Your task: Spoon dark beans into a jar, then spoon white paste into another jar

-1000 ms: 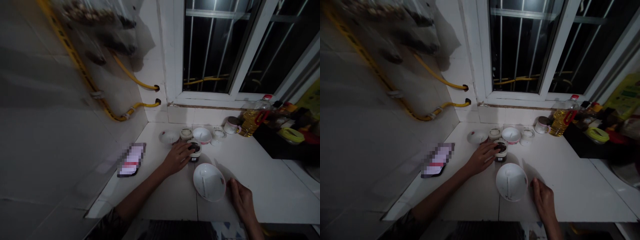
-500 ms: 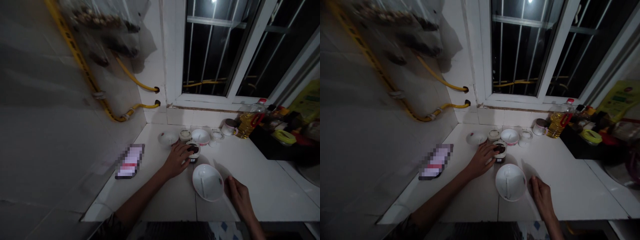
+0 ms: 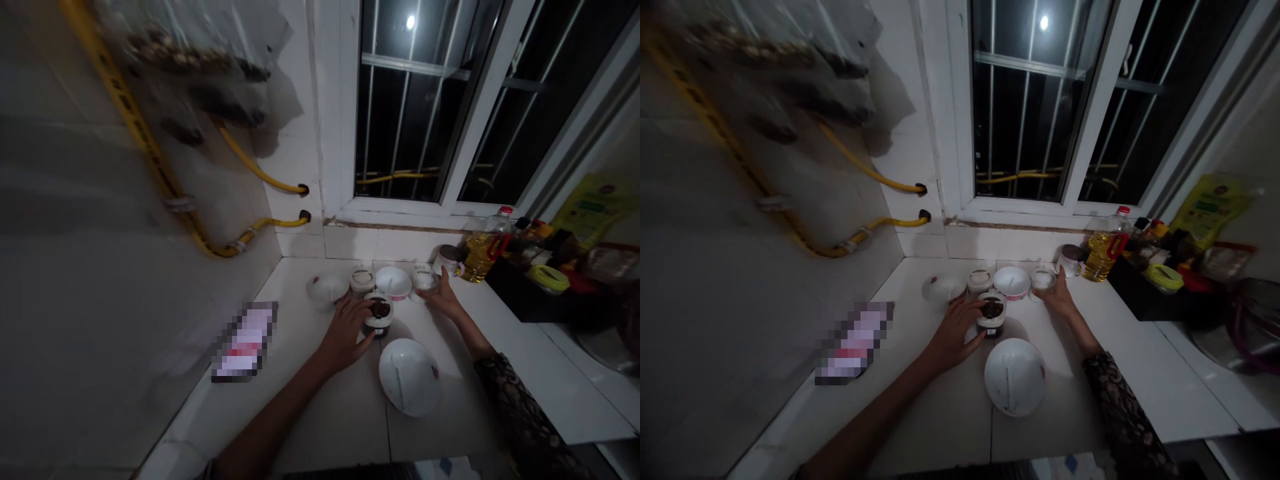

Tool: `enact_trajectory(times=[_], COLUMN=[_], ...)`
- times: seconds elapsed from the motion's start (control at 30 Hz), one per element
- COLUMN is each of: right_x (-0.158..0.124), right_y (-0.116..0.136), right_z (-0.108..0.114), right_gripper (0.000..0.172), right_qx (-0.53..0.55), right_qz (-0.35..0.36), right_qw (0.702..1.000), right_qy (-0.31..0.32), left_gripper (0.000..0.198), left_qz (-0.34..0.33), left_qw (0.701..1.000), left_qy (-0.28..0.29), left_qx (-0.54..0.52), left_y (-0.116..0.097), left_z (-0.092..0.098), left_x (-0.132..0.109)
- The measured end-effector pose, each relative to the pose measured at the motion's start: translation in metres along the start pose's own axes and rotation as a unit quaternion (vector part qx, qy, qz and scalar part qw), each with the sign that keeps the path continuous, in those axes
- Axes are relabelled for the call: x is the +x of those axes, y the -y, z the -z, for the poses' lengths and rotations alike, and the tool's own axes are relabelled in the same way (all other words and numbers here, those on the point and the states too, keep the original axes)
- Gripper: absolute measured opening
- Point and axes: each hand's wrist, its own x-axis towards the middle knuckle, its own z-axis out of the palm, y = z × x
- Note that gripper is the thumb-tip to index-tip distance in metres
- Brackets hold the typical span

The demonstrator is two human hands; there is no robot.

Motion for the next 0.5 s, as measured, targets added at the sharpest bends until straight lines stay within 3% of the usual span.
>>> enact_trajectory(times=[0.27,0.4,0.5], right_x=[-0.005,-0.009,-0.008], right_y=[-0.019,-0.015,-0.016], right_z=[-0.023,-0.026,-0.022], right_gripper=[0.131,0.120,0.121], right_qx=[0.123,0.113,0.099], right_qz=[0.015,0.032,0.026], right_qw=[0.992,0.992,0.993], right_qy=[-0.011,-0.047,-0.054], left_gripper=[0.025,0.025,0.025], left_qz=[0.012,0.010,0.011], left_qw=[1.000,1.000,1.000], left_qy=[0.009,0.009,0.010], left_qx=[-0.020,-0.013,-0.006], left_y=[0.002,0.003,0.004], left_z=[-0.003,-0.004,-0.004], left_x=[-0.003,-0.004,-0.004])
